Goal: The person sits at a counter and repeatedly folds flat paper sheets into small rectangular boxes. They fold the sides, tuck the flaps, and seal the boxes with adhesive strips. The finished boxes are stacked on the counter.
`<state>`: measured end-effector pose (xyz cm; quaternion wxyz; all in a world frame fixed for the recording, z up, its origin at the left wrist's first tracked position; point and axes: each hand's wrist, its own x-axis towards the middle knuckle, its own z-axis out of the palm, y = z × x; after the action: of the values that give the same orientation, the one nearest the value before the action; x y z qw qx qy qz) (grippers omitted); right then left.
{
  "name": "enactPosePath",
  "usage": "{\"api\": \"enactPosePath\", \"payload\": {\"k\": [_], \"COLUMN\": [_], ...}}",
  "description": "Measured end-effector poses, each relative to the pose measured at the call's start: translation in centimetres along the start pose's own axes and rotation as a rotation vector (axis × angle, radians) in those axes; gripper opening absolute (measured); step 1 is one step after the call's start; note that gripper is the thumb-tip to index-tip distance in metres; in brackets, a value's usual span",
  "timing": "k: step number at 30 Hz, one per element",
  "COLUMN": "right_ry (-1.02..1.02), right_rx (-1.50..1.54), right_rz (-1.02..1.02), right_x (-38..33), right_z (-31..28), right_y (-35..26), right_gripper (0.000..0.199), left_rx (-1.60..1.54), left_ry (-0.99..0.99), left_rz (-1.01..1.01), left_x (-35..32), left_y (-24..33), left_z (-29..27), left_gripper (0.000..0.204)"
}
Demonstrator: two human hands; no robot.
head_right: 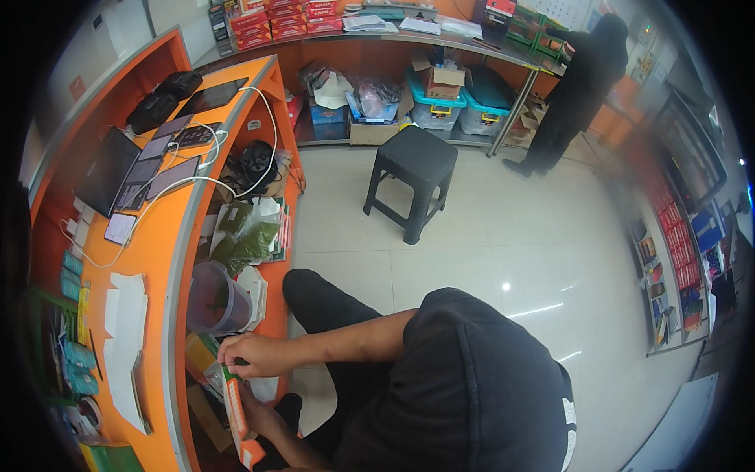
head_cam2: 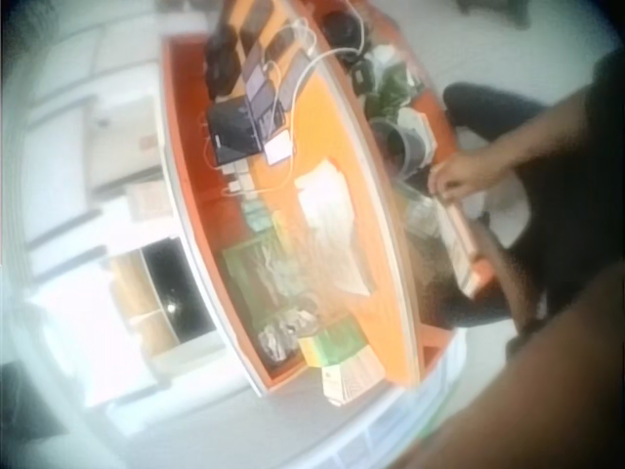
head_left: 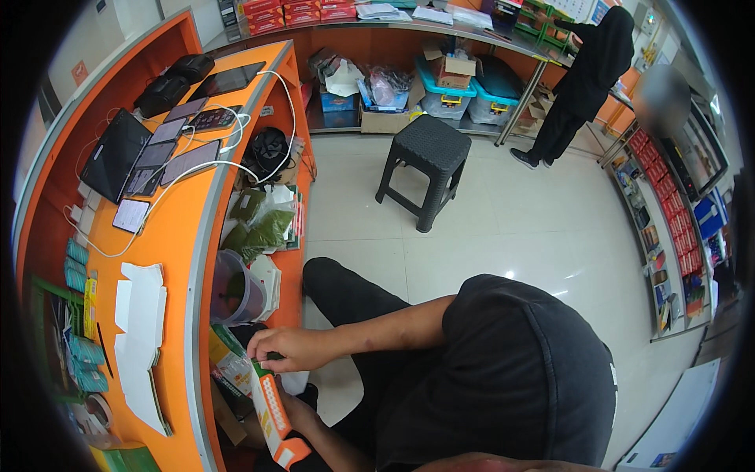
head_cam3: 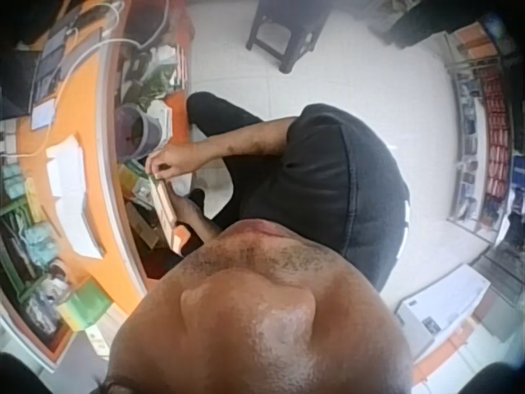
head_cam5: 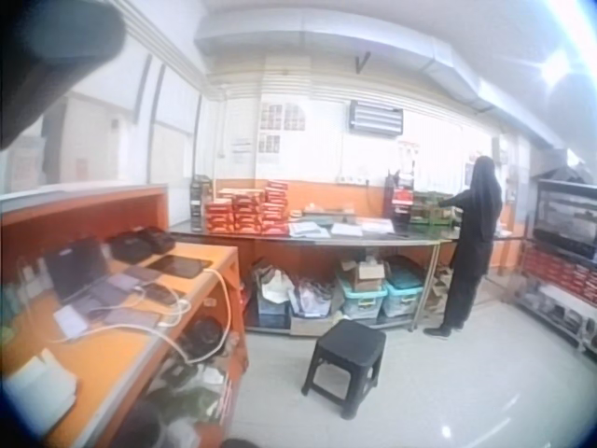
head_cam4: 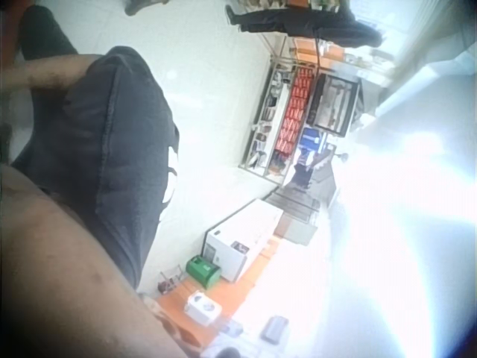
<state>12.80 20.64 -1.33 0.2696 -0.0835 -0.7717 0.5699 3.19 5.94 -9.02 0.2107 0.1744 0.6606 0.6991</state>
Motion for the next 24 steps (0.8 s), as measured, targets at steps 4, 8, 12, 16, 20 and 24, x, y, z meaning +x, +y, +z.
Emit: {"api": "enactPosePath", "payload": {"k": [4, 8, 12, 16, 20, 24], "right_ry": [0.019, 0.038, 0.111, 0.14, 0.097, 0.131], "right_rx": [-0.016, -0.055, 0.048, 0.053, 0.126, -0.119], "right_rz": [-0.032, -0.061, -0.023, -0.054, -0.025, -0.237], "right_x": [0.1, -0.1, -0.5, -0.5, -0.7, -0.4], "right_z": [0.4, 0.9, 2.4, 3.2, 3.5, 2.9], "right_y": [-0.2, 0.3, 0.0, 0.2, 0.0, 0.9], "right_gripper": [0.012, 0.013, 0.013, 0.011, 0.008, 0.01], "left_rx": [0.004, 0.022, -0.046, 0.048, 0.067, -0.019], "left_ry": [-0.058, -0.003, 0.062, 0.044, -0.021, -0.034], "left_rz": [0.094, 0.024, -0.006, 0.089, 0.083, 0.063], "left_x": [-0.1, -0.9, -1.6, -0.5, -0.2, 0.5], "left_y": [0.5, 4.1, 5.4, 2.5, 2.4, 1.7], "left_z": [0.0, 1.5, 1.7, -0.2, -1.3, -1.9], "left_gripper": [0.031, 0.029, 0.029, 0.031, 0.033, 0.034]}}
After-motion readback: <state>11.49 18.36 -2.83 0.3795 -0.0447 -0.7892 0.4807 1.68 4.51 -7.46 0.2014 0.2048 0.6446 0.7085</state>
